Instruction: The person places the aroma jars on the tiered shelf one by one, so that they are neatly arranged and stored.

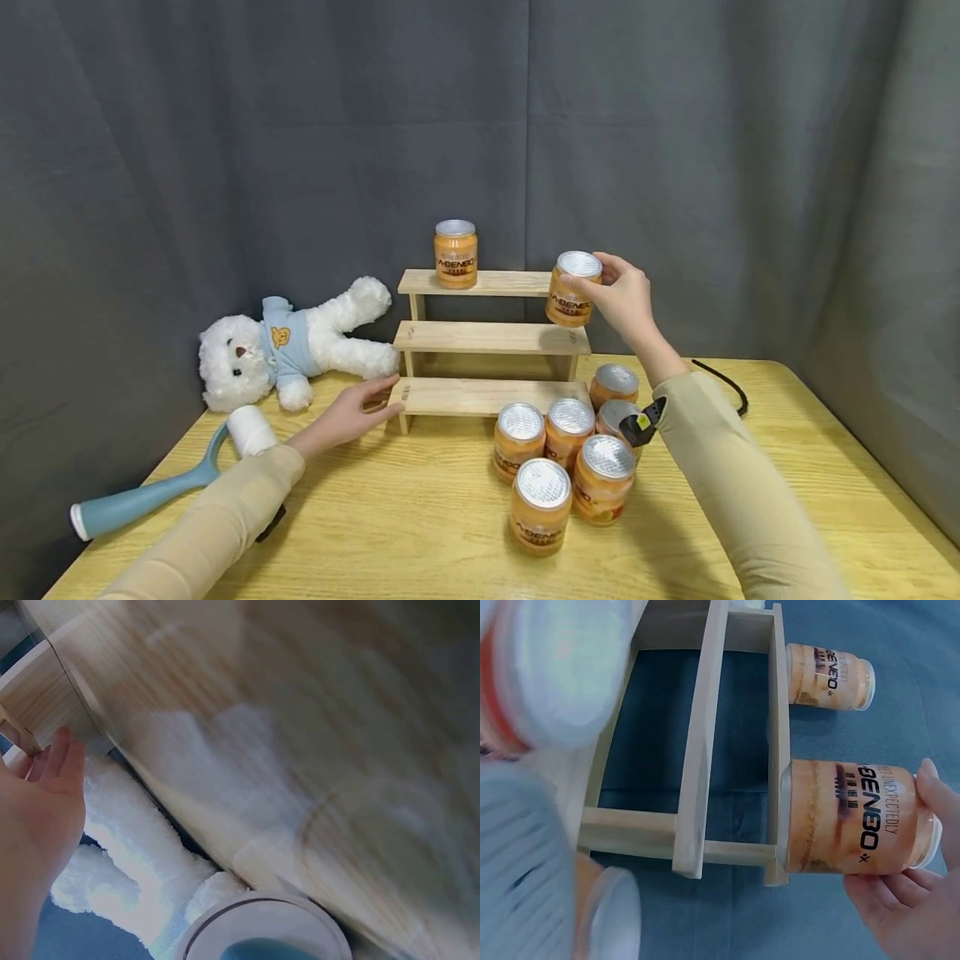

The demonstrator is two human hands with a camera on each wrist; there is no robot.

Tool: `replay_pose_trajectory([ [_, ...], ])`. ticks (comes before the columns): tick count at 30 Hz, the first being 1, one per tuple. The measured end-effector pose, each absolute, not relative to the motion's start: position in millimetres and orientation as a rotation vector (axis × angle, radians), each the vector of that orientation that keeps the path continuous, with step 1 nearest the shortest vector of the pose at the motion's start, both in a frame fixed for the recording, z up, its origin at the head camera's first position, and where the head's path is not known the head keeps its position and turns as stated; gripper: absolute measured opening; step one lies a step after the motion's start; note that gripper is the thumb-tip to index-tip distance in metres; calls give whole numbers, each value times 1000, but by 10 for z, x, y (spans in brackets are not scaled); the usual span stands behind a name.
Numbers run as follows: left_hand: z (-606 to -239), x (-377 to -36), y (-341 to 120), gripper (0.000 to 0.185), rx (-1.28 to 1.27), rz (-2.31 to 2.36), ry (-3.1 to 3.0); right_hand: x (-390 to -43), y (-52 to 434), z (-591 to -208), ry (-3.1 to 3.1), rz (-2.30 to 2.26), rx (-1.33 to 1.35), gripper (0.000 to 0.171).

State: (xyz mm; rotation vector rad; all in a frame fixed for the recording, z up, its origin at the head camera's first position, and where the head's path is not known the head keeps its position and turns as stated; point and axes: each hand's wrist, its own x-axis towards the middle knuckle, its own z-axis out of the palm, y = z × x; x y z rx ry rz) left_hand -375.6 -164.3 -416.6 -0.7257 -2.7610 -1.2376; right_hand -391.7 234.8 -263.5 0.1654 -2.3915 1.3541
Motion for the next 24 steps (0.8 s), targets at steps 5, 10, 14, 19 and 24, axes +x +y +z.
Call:
replay_pose_trajectory([
  [5, -4189, -3750, -1638, 66, -728, -1229, -2766, -4058, 2240, -2604, -2324, 1402, 168, 81],
  [10, -4203, -3744, -1628, 67, -722, -1234, -2767, -4172, 2122, -2569, -2319, 1409, 186, 83],
  [14, -4191, -3746, -1628, 66, -711, -1234, -2778, -4253, 2021, -2552, -2296, 1434, 220, 82],
  [19, -4158, -3746, -1640, 64, -705, -1230, -2766, -4360, 1892, -2551, -2221, 1535, 234, 79],
  [24, -4144, -3749, -1656, 65, -709, -1220, -2772, -4438, 1801, -2557, -2211, 1552, 216, 77],
])
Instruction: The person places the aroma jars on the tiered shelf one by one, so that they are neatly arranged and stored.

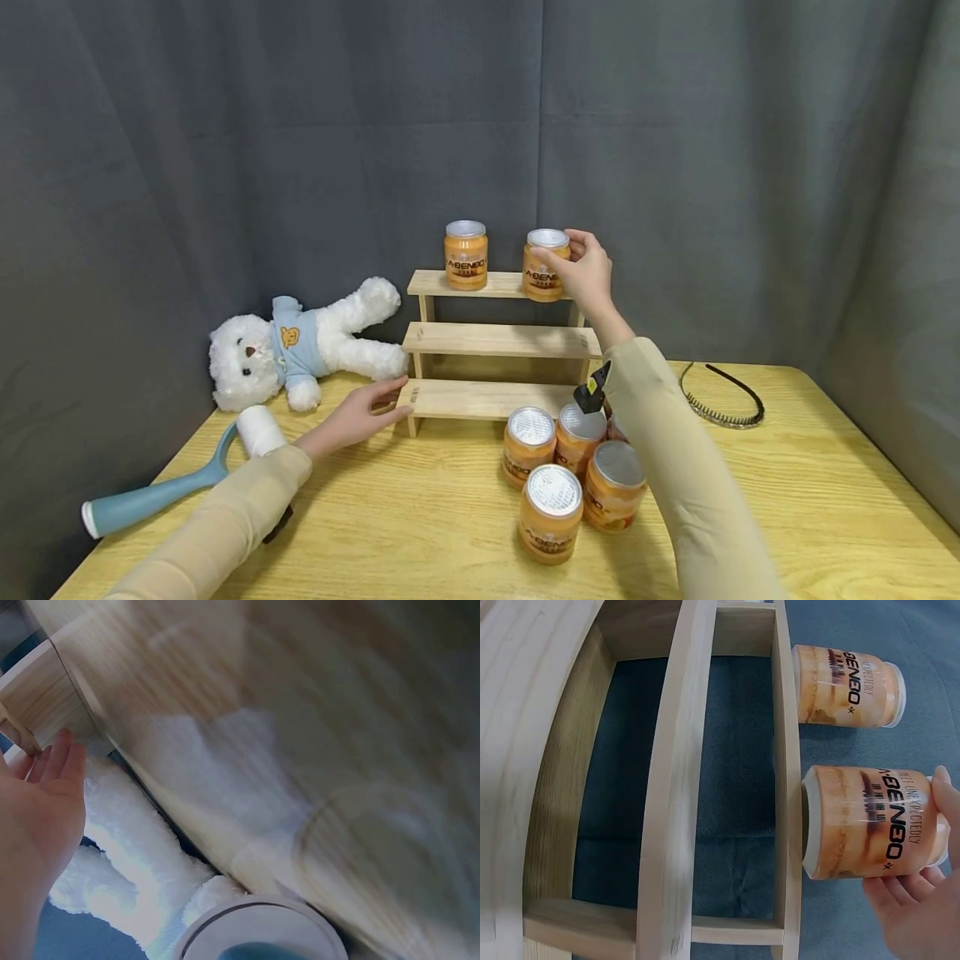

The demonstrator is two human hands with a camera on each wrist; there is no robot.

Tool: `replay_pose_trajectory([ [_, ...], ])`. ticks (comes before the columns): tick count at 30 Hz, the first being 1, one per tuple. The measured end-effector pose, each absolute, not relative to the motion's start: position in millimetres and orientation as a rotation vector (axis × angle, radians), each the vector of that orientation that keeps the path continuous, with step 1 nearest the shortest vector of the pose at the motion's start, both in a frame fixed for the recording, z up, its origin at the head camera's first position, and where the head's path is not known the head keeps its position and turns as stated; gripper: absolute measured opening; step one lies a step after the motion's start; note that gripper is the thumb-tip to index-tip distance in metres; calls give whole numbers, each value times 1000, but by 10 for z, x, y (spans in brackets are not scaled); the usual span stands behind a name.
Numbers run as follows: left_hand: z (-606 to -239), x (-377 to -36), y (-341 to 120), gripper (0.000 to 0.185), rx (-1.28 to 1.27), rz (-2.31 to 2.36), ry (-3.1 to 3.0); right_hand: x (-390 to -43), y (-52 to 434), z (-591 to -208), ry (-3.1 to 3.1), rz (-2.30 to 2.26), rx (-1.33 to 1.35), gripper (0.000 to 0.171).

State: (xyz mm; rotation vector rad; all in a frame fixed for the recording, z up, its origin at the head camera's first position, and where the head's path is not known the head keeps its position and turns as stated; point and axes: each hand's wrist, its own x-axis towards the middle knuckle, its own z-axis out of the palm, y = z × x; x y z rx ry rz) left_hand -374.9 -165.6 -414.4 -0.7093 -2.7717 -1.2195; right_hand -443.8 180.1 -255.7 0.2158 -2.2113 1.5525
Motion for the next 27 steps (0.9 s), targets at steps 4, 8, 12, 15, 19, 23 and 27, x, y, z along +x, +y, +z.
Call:
replay_pose_trajectory([
  [4, -4162, -3752, -1652, 65, -714, -1224, -2773, -4470, 1759, -2566, -2222, 1532, 192, 78],
  [8, -4181, -3767, -1658, 66, -707, -1201, -2769, -4529, 1717, -2574, -2231, 1488, 173, 77],
  [12, -4194, -3779, -1662, 66, -705, -1200, -2767, -4585, 1675, -2582, -2226, 1479, 182, 77],
  [15, -4198, -3782, -1660, 67, -709, -1209, -2767, -4604, 1661, -2584, -2231, 1467, 183, 77],
  [19, -4206, -3787, -1653, 67, -717, -1214, -2768, -4594, 1673, -2592, -2262, 1438, 186, 78],
  [23, -4205, -3786, -1657, 68, -720, -1224, -2767, -4554, 1694, -2605, -2316, 1438, 220, 84],
  [27, -4199, -3787, -1671, 68, -724, -1224, -2762, -4531, 1719, -2644, -2355, 1454, 228, 89],
])
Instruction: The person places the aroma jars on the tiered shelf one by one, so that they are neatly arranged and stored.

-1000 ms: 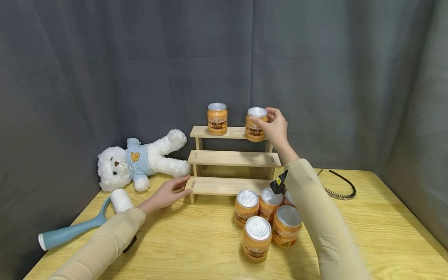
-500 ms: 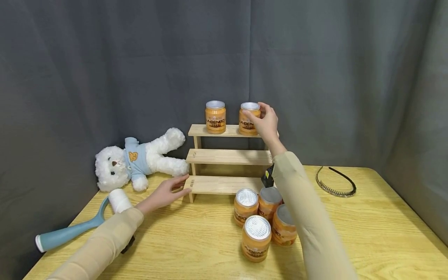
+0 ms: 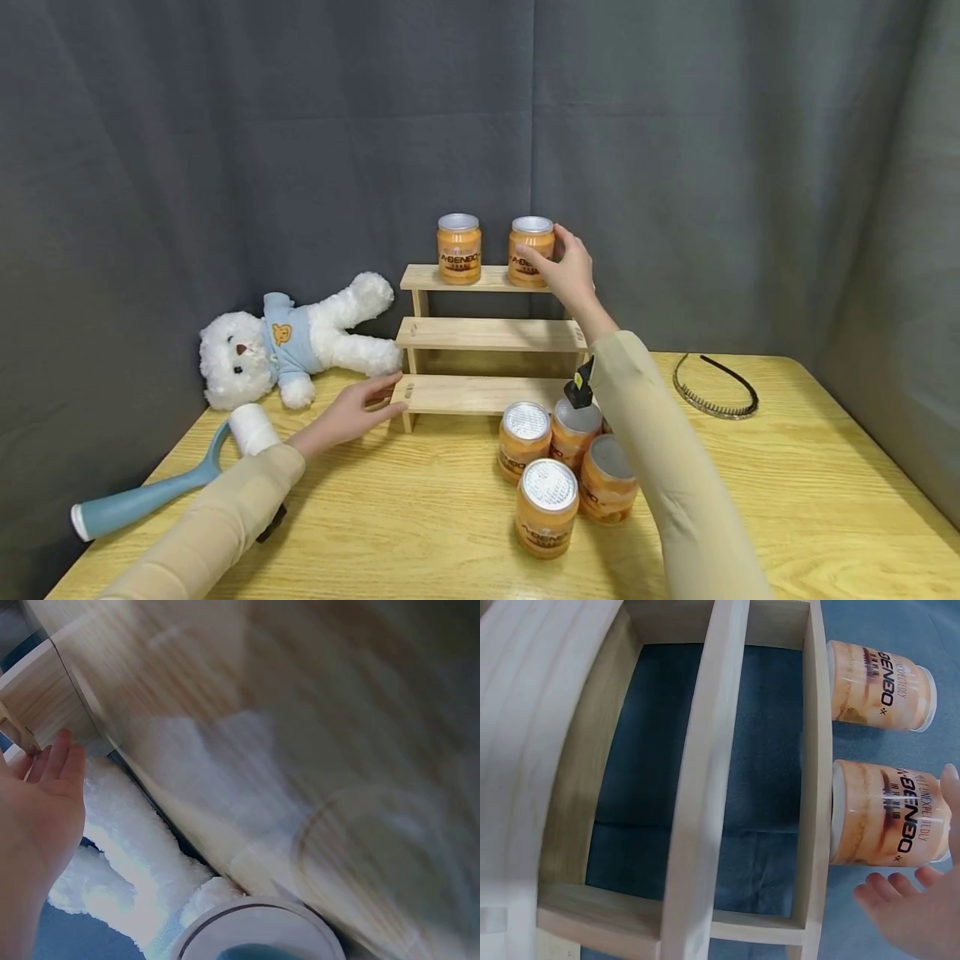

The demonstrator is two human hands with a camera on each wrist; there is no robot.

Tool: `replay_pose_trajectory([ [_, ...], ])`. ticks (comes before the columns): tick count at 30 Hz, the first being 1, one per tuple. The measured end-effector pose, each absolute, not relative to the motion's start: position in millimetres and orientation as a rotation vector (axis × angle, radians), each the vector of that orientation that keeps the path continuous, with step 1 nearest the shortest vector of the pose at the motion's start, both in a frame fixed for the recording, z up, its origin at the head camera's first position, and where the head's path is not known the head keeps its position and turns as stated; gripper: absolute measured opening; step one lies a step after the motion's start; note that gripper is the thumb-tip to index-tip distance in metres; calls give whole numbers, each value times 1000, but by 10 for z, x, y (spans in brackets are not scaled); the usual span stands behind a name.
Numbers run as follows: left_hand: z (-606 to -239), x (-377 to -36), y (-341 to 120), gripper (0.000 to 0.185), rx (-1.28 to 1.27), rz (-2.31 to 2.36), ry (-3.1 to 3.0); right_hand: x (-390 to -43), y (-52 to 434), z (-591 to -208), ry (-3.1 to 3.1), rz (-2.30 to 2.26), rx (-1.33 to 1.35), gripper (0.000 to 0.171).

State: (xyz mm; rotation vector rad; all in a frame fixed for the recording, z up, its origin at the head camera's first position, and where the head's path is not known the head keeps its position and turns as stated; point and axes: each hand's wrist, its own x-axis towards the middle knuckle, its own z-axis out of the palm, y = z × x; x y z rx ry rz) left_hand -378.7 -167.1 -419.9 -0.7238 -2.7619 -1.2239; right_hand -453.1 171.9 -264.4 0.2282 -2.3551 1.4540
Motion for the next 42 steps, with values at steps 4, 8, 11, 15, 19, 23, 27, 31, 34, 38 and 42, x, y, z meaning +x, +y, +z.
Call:
replay_pose_trajectory([
  [4, -4186, -3785, -1684, 68, -727, -1229, -2761, -4514, 1755, -2695, -2365, 1476, 217, 88],
  [8, -4184, -3781, -1696, 67, -730, -1233, -2758, -4498, 1787, -2757, -2372, 1487, 211, 81],
  [11, -4181, -3775, -1695, 67, -729, -1238, -2760, -4495, 1813, -2807, -2410, 1462, 201, 76],
  [15, -4179, -3762, -1688, 67, -724, -1246, -2771, -4499, 1847, -2858, -2453, 1413, 207, 73],
  [19, -4174, -3755, -1677, 67, -722, -1255, -2769, -4505, 1857, -2875, -2439, 1376, 226, 68],
  [23, -4173, -3754, -1671, 67, -725, -1256, -2763, -4524, 1849, -2878, -2415, 1353, 229, 63],
  [27, -4168, -3752, -1664, 67, -726, -1259, -2762, -4553, 1835, -2882, -2395, 1341, 226, 60],
  [31, -4171, -3760, -1655, 66, -730, -1256, -2759, -4573, 1818, -2889, -2380, 1329, 206, 59],
  [34, -4174, -3766, -1651, 66, -733, -1251, -2757, -4581, 1806, -2893, -2379, 1319, 190, 59],
  [38, -4174, -3768, -1649, 66, -735, -1246, -2756, -4579, 1798, -2889, -2389, 1310, 180, 59],
  [42, -4170, -3758, -1658, 67, -738, -1247, -2759, -4564, 1798, -2885, -2416, 1305, 187, 59],
])
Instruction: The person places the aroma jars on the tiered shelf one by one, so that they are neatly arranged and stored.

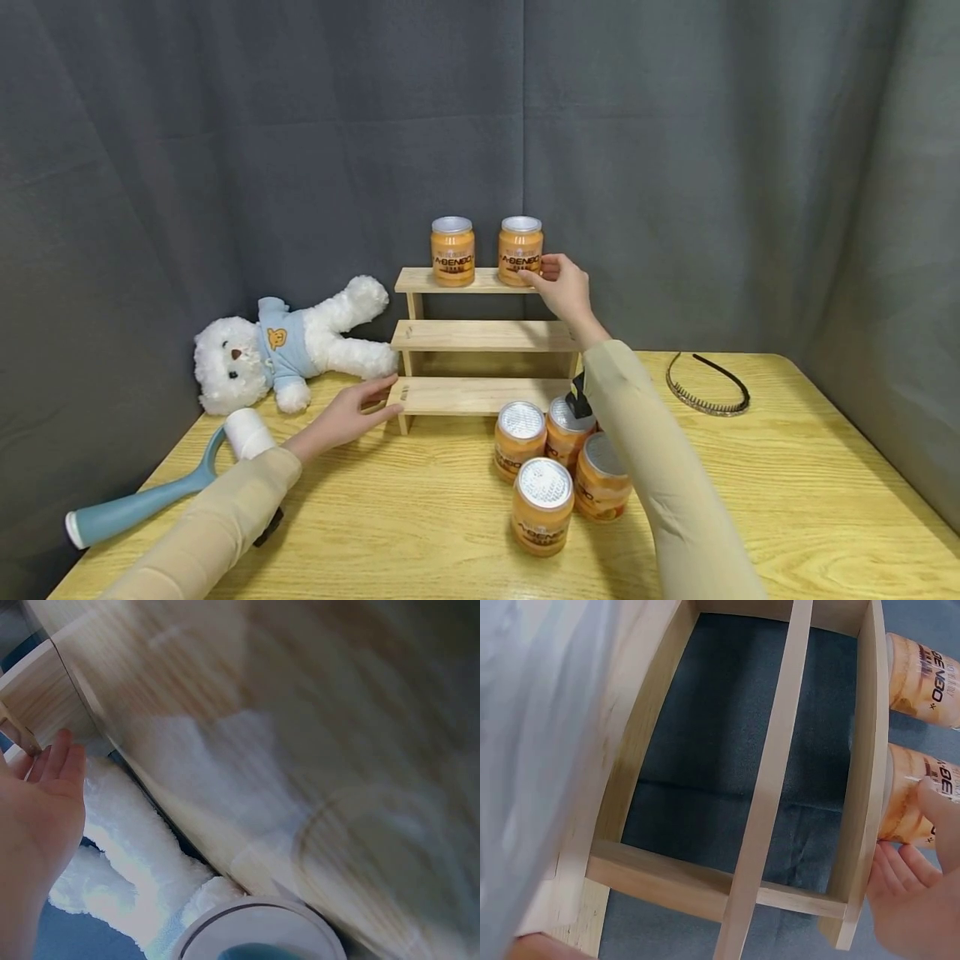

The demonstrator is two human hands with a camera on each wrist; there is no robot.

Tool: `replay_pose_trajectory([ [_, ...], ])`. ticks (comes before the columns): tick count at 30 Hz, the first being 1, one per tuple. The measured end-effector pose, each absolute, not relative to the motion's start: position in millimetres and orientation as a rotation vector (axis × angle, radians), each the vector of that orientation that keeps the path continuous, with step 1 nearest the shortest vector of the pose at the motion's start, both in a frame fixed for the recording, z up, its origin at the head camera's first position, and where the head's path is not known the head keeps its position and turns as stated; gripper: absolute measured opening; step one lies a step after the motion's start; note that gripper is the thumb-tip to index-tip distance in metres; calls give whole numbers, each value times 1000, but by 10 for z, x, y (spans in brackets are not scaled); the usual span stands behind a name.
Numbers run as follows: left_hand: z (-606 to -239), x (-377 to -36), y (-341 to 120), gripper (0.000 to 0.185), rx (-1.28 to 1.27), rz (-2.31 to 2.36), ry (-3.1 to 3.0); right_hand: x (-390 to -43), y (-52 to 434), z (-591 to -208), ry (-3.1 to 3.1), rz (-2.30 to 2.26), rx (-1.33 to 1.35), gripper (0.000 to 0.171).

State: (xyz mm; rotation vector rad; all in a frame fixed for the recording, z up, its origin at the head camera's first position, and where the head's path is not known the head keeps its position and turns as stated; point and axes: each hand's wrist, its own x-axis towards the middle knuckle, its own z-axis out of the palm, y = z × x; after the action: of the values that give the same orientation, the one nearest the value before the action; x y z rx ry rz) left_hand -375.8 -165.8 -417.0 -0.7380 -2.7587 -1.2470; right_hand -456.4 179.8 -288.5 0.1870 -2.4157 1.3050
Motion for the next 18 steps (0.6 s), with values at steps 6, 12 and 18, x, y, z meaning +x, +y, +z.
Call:
replay_pose_trajectory([
  [6, -4151, -3727, -1645, 68, -743, -1259, -2761, -4493, 1863, -2862, -2493, 1287, 221, 61],
  [12, -4182, -3739, -1639, 68, -738, -1254, -2765, -4359, 1959, -2811, -2586, 1263, 274, 66],
  [18, -4181, -3748, -1639, 68, -724, -1250, -2773, -4192, 2092, -2772, -2620, 1256, 325, 65],
])
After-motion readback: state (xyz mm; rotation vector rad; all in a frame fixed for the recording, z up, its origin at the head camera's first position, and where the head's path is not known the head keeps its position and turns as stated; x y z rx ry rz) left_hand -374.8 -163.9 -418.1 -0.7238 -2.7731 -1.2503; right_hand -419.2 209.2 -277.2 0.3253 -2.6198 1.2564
